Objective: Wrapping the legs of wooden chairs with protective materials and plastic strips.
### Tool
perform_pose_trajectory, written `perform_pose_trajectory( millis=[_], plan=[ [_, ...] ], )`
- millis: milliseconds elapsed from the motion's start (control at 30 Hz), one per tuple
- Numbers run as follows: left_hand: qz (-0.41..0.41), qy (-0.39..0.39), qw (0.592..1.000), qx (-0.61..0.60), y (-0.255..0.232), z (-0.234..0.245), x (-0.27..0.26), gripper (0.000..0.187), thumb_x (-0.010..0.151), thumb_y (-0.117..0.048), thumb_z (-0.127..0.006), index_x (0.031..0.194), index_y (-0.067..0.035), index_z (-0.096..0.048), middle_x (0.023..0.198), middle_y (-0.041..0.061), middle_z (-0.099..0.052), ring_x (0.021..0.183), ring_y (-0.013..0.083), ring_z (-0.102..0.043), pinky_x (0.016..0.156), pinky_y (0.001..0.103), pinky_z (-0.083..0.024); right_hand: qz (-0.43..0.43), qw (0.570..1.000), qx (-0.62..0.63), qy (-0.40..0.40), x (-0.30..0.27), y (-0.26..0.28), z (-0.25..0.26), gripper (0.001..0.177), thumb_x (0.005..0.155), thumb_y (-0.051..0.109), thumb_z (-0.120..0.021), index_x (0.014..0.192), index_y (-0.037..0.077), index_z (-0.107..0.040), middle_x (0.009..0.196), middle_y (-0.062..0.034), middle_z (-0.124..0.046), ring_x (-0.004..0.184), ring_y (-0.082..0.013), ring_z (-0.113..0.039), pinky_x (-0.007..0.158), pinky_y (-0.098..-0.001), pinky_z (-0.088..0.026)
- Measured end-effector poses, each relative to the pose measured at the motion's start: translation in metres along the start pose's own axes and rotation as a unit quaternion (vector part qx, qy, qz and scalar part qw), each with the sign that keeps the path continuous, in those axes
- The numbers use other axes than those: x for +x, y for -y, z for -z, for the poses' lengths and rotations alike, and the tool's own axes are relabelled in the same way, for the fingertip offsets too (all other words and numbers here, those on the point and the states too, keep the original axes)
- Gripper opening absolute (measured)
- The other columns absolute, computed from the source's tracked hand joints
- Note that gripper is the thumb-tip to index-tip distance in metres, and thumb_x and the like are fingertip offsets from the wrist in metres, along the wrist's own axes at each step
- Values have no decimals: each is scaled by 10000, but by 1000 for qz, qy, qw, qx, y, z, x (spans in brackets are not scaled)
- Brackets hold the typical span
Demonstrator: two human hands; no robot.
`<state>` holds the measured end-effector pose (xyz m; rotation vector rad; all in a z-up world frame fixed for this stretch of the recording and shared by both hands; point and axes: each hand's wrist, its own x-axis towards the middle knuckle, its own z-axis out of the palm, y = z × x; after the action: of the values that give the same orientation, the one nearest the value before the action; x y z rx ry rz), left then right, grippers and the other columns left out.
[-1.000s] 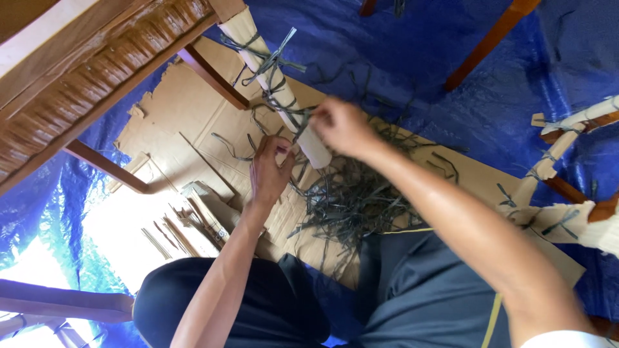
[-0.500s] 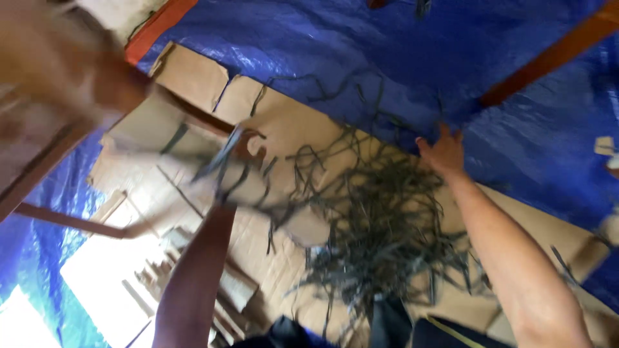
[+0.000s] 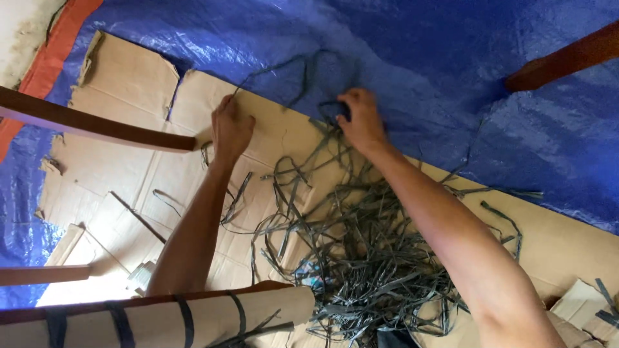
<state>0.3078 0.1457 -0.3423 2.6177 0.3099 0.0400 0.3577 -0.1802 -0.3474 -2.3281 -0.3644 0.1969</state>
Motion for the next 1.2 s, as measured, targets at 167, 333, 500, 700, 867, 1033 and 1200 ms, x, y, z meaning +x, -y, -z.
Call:
perform_pose_trajectory(
  millis=[167, 333, 500, 700, 867, 1033, 1200],
  plan=[
    [-70, -55, 994, -60, 18, -31, -92, 633, 911, -230, -703, 1455, 40, -525, 1482, 241, -541, 1388, 394, -482, 1201, 476, -351, 56, 997, -27, 40, -51, 23, 3, 216, 977, 13, -645, 1181, 54, -697, 1260, -109, -636, 1186, -307, -609, 1025, -402, -528],
    [-142, -73, 987, -1, -18, -43, -216, 723, 881, -265, -678, 1481, 97, -500, 1448, 331, -555, 1296, 500, -485, 1038, 516, -400, 195, 968, -150, 45, -140, 11, -6, 366, 792, -61, -641, 1149, 10, -684, 1233, -168, -638, 1190, -354, -580, 960, -437, -511],
    [-118, -62, 986, -98, -94, 9, -323, 383, 843, -233, -726, 1180, -54, -683, 1135, 206, -702, 1059, 415, -626, 918, 523, -498, 231, 925, -209, 218, -251, 35, 9, 285, 907, 128, -643, 1178, 44, -669, 1177, -181, -639, 1144, -376, -611, 967, -483, -510],
    [-181, -99, 978, -17, -78, 57, -336, 337, 661, -177, -773, 971, -61, -714, 1193, 276, -614, 1127, 493, -511, 936, 549, -426, 149, 980, -131, 26, -217, 61, 66, 277, 918, 130, -641, 1176, 35, -603, 1128, -197, -620, 1077, -376, -594, 957, -518, -483],
    [-17, -106, 994, 35, -11, 34, -260, 577, 723, -358, -747, 1191, -78, -558, 1337, 293, -446, 1232, 525, -408, 998, 620, -345, 110, 974, -175, -97, -99, 14, 59, 613, 921, 232, -695, 1448, 29, -458, 1409, -251, -498, 1240, -460, -511, 986, -578, -460],
    [197, -95, 970, 108, 12, 2, -183, 895, 802, -585, -716, 1467, -100, -364, 1517, 312, -237, 1364, 564, -281, 1075, 708, -242, -14, 990, -143, -4, -23, 15, 46, 929, 850, 435, -814, 1545, 96, -301, 1523, -366, -237, 1312, -588, -341, 959, -675, -411],
    [218, -51, 971, 80, -44, -5, -177, 769, 778, -467, -705, 1445, -171, -461, 1512, 217, -371, 1299, 444, -394, 1015, 545, -360, 51, 975, -215, 4, -11, -17, -4, 530, 865, 238, -780, 1346, 93, -610, 1306, -219, -537, 1190, -445, -534, 953, -557, -498]
  ],
)
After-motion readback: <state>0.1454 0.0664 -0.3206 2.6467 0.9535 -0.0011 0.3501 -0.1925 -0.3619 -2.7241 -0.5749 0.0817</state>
